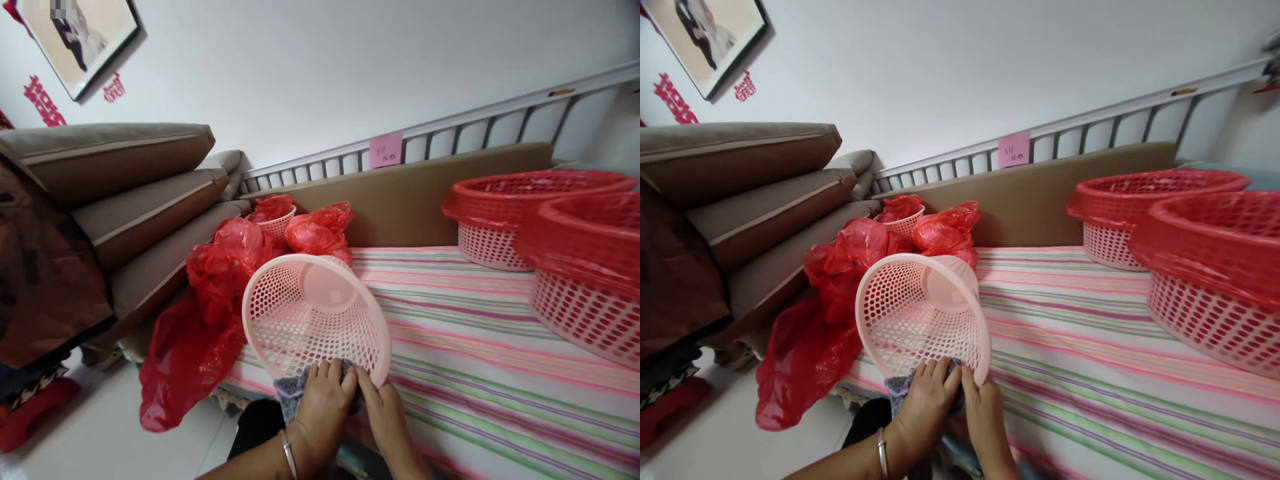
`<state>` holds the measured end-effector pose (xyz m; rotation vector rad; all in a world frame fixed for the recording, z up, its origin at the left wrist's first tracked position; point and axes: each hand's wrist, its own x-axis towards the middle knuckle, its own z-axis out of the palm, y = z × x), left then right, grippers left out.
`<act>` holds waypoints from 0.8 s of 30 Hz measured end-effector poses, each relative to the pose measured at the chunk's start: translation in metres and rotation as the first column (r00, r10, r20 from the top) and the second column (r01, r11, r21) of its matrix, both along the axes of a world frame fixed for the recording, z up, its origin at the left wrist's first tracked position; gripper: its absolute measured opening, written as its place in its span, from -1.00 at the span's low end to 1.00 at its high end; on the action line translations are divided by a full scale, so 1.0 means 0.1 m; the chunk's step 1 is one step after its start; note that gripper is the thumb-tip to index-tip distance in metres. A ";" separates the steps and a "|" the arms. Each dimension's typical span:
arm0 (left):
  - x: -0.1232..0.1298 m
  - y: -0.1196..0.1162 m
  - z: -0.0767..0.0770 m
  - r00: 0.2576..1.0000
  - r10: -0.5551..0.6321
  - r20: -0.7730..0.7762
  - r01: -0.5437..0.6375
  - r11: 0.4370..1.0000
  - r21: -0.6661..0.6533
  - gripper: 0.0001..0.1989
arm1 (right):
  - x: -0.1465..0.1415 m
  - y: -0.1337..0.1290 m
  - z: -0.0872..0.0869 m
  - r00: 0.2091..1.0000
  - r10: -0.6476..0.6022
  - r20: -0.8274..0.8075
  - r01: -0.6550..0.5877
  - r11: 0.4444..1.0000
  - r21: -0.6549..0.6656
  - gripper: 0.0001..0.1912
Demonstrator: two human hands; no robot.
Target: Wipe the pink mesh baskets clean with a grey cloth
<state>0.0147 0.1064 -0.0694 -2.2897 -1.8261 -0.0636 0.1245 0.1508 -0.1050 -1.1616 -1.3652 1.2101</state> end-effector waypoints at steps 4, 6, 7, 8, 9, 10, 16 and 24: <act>-0.16 -0.04 -0.03 0.997 -0.050 -0.058 0.047 0.998 -0.038 -0.64 | -0.01 0.00 -0.01 1.000 0.030 0.005 -0.030 0.997 0.067 -0.49; -0.32 -0.08 -0.04 0.994 -0.066 -0.091 0.060 0.996 -0.065 -0.64 | 0.03 0.01 0.01 0.999 0.014 0.036 -0.017 0.996 0.085 -0.47; -0.41 -0.12 -0.04 0.992 -0.073 -0.107 0.064 0.995 -0.082 -0.65 | 0.05 0.01 0.03 0.998 0.015 0.055 -0.020 0.995 0.095 -0.46; -0.50 -0.15 -0.04 0.989 -0.081 -0.122 0.069 0.993 -0.100 -0.64 | 0.08 0.02 0.06 0.997 0.031 0.074 -0.039 0.994 0.105 -0.47; -0.59 -0.18 -0.04 0.987 -0.091 -0.135 0.075 0.990 -0.118 -0.63 | 0.12 0.02 0.08 0.995 0.055 0.088 -0.065 0.991 0.117 -0.48; -0.66 -0.21 -0.03 0.985 -0.097 -0.144 0.078 0.988 -0.134 -0.61 | 0.15 0.02 0.11 0.992 0.082 0.097 -0.094 0.988 0.124 -0.50; -0.56 -0.20 -0.04 0.992 -0.033 -0.126 0.018 0.992 -0.121 -0.67 | 0.21 0.09 0.12 0.996 -0.039 0.081 0.040 0.999 -0.002 -0.48; 0.08 0.02 -0.08 0.997 0.073 0.010 -0.072 0.996 -0.044 -0.68 | -0.07 0.05 -0.20 0.971 -0.066 -0.228 0.011 0.972 -0.235 -0.50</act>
